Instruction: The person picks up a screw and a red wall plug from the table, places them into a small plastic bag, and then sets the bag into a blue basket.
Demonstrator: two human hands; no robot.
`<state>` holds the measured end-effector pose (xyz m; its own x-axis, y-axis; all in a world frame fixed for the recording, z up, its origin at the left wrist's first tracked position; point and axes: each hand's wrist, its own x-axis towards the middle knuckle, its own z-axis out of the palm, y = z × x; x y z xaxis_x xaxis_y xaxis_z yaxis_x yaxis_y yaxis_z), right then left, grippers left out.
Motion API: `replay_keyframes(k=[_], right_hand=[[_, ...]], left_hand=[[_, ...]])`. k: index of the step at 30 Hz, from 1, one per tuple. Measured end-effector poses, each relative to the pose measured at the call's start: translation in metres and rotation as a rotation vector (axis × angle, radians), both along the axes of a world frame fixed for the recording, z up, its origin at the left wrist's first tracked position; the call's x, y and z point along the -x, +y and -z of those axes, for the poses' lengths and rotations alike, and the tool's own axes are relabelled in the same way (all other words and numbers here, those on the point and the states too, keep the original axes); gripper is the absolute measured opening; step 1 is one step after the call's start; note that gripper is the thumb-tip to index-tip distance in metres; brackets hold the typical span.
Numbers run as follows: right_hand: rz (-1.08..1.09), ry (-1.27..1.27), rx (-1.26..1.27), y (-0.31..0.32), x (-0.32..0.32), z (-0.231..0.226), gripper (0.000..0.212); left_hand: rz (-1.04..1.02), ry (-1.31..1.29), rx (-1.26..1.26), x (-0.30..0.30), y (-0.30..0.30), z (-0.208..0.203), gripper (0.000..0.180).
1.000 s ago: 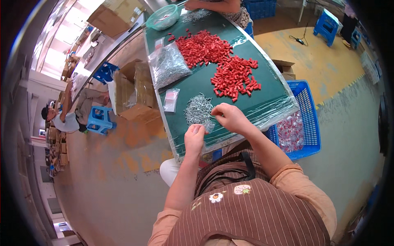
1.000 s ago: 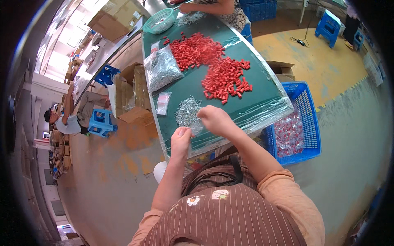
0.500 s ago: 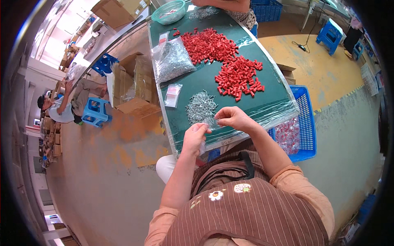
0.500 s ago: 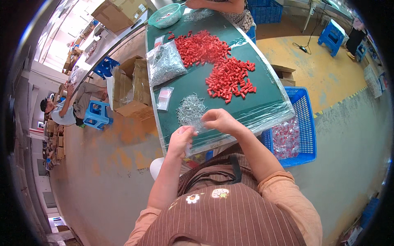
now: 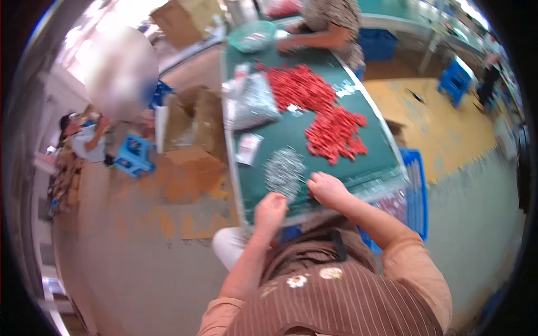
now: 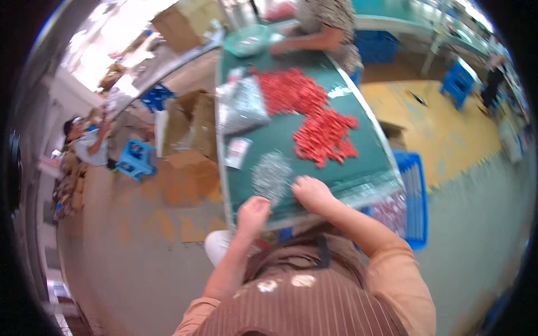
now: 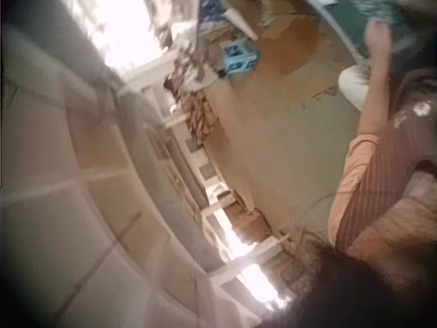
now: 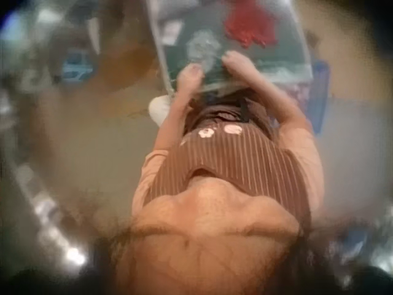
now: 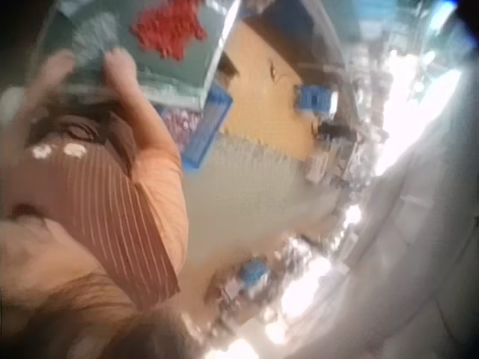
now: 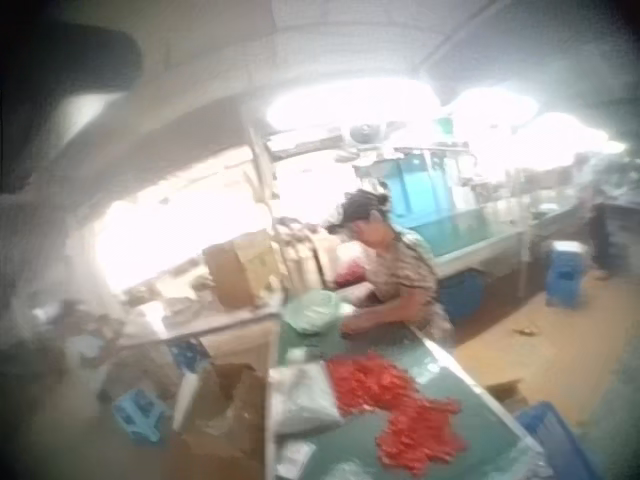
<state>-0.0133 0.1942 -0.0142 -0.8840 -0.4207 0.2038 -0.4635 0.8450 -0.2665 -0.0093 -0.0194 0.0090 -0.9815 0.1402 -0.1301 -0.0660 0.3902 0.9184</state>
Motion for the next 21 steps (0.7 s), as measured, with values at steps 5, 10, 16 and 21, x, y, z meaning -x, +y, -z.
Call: replay_keyframes(k=[5, 10, 16, 21], right_hand=[[0.001, -0.029, -0.030, 0.006, -0.011, 0.009, 0.012], [0.207, -0.043, 0.035, 0.025, 0.004, -0.005, 0.009], [0.351, 0.097, -0.023, 0.065, 0.031, -0.004, 0.007], [0.274, 0.089, -0.105, 0.072, 0.034, 0.004, 0.007]], left_hand=[[0.036, 0.040, 0.094, 0.000, 0.010, 0.032, 0.016], [0.004, -0.048, 0.036, 0.001, -0.003, 0.017, 0.018], [0.009, -0.068, -0.019, 0.008, -0.010, 0.029, 0.017], [0.052, -0.023, -0.103, 0.005, -0.003, 0.023, 0.016]])
